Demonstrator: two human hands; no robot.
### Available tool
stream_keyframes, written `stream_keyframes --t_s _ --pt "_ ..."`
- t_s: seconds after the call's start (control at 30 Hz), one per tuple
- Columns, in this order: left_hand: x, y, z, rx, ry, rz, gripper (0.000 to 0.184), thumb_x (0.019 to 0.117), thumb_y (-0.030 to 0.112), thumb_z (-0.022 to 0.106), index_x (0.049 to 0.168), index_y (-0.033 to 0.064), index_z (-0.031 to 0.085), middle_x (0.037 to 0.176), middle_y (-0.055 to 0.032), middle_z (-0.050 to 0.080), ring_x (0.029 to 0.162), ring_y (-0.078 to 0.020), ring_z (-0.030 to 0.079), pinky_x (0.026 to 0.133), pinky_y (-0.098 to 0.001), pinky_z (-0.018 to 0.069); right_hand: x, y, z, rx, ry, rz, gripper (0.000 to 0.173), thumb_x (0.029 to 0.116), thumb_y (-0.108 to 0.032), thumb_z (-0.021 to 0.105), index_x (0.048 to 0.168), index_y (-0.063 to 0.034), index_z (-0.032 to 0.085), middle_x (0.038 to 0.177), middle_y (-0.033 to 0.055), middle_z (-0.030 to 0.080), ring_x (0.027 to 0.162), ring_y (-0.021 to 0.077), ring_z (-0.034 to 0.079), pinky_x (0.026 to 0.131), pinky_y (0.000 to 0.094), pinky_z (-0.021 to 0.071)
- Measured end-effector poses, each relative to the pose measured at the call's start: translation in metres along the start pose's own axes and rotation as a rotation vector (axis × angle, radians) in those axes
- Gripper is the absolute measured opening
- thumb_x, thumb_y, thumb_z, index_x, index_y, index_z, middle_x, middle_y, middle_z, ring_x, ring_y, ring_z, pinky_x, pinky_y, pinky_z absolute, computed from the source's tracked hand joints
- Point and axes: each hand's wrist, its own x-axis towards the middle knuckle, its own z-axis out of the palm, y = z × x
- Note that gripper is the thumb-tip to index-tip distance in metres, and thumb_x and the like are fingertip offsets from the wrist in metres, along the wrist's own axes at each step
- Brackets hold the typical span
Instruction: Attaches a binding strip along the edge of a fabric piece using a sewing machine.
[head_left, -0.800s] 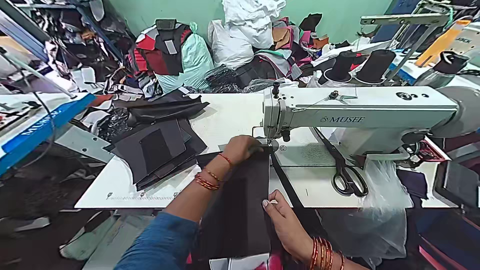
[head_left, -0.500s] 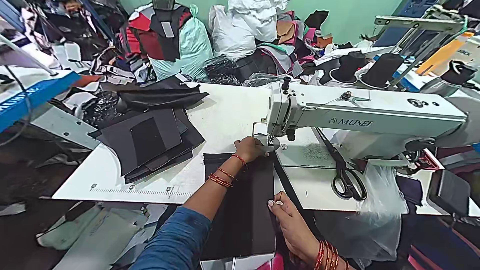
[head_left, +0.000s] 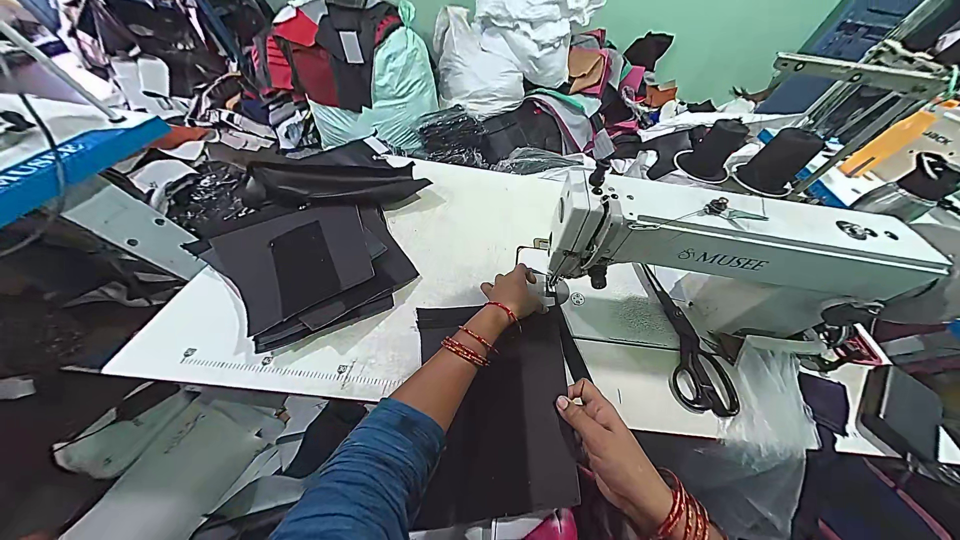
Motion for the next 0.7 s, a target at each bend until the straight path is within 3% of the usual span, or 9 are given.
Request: stream_keyframes --t_s 0.1,0.13,0.17,0.23,0.3,0.4,0.53,0.7 --pt "0.001 0.001 -0.001 0.003 -0.006 -0.004 0.055 0.0807 0.021 0.086 0.128 0.0093 0.061 0.118 -0.0201 0.067 0.121 -0.0418 0.057 0.106 -0.0694 0.0300 0.004 -0.014 -0.008 -0.133 -0.046 0.119 0.003 0.1048 -0.008 0.050 0.103 -0.0093 0.047 0.070 -0.0012 0.063 0.060 0.0056 0.063 0.055 0.0209 0.0517" --pt "0.001 0.001 -0.001 0.005 -0.010 -0.006 0.055 0.0813 0.021 0.086 0.129 0.0094 0.060 0.117 -0.0201 0.067 0.120 -0.0416 0.057 0.106 -0.0692 0.0299 0.007 -0.022 -0.013 -0.280 -0.076 0.149 0.005 0.1055 -0.012 0.051 0.103 -0.0084 0.049 0.071 -0.0010 0.063 0.057 0.0058 0.061 0.051 0.0212 0.0496" --pt "0.001 0.001 -0.001 0.005 -0.012 -0.009 0.055 0.0817 0.022 0.086 0.129 0.0097 0.060 0.117 -0.0200 0.068 0.120 -0.0416 0.057 0.106 -0.0691 0.0299 0.012 -0.032 -0.019 -0.489 -0.099 0.138 0.012 0.1069 -0.018 0.051 0.105 -0.0061 0.054 0.075 -0.0001 0.065 0.059 0.0074 0.064 0.054 0.0241 0.0546" --pt "0.000 0.001 0.001 0.009 -0.008 -0.018 0.054 0.0817 0.022 0.085 0.128 0.0109 0.060 0.117 -0.0190 0.068 0.120 -0.0408 0.057 0.105 -0.0686 0.0306 0.028 -0.046 -0.028 -0.921 0.017 -0.016 0.026 0.1071 -0.024 0.052 0.110 -0.0025 0.066 0.088 0.0064 0.070 0.072 0.0150 0.068 0.067 0.0343 0.0585" --pt "0.001 0.000 0.003 0.017 -0.002 -0.020 0.053 0.0815 0.022 0.085 0.127 0.0120 0.061 0.118 -0.0177 0.068 0.120 -0.0401 0.057 0.104 -0.0683 0.0317 0.056 -0.051 -0.030 -1.124 0.208 -0.190 0.029 0.1048 -0.021 0.056 0.120 0.0008 0.067 0.105 0.0172 0.071 0.093 0.0300 0.070 0.085 0.0496 0.0556" --pt "0.002 -0.001 0.003 0.004 0.000 -0.014 0.050 0.0825 0.022 0.084 0.126 0.0121 0.061 0.116 -0.0165 0.067 0.120 -0.0395 0.056 0.104 -0.0677 0.0315 0.099 -0.046 -0.028 -1.094 0.321 -0.227 0.033 0.1024 -0.019 0.061 0.129 0.0005 0.063 0.114 0.0165 0.069 0.094 0.0265 0.069 0.086 0.0425 0.0557" --pt "0.000 -0.001 0.002 -0.010 -0.015 -0.012 0.049 0.0834 0.022 0.084 0.126 0.0116 0.061 0.115 -0.0165 0.068 0.120 -0.0388 0.056 0.105 -0.0670 0.0306 0.115 -0.039 -0.020 -0.954 0.369 -0.173 0.023 0.1004 -0.011 0.062 0.118 0.0024 0.067 0.104 0.0160 0.070 0.090 0.0226 0.067 0.086 0.0376 0.0541" --pt "0.000 -0.001 0.001 0.000 -0.035 -0.013 0.050 0.0843 0.025 0.084 0.126 0.0120 0.061 0.112 -0.0148 0.069 0.122 -0.0377 0.055 0.106 -0.0658 0.0293 0.110 -0.039 -0.018 -0.804 0.408 -0.099 0.018 0.0983 -0.007 0.065 0.113 0.0013 0.070 0.102 0.0132 0.072 0.089 0.0156 0.067 0.084 0.0314 0.0529"
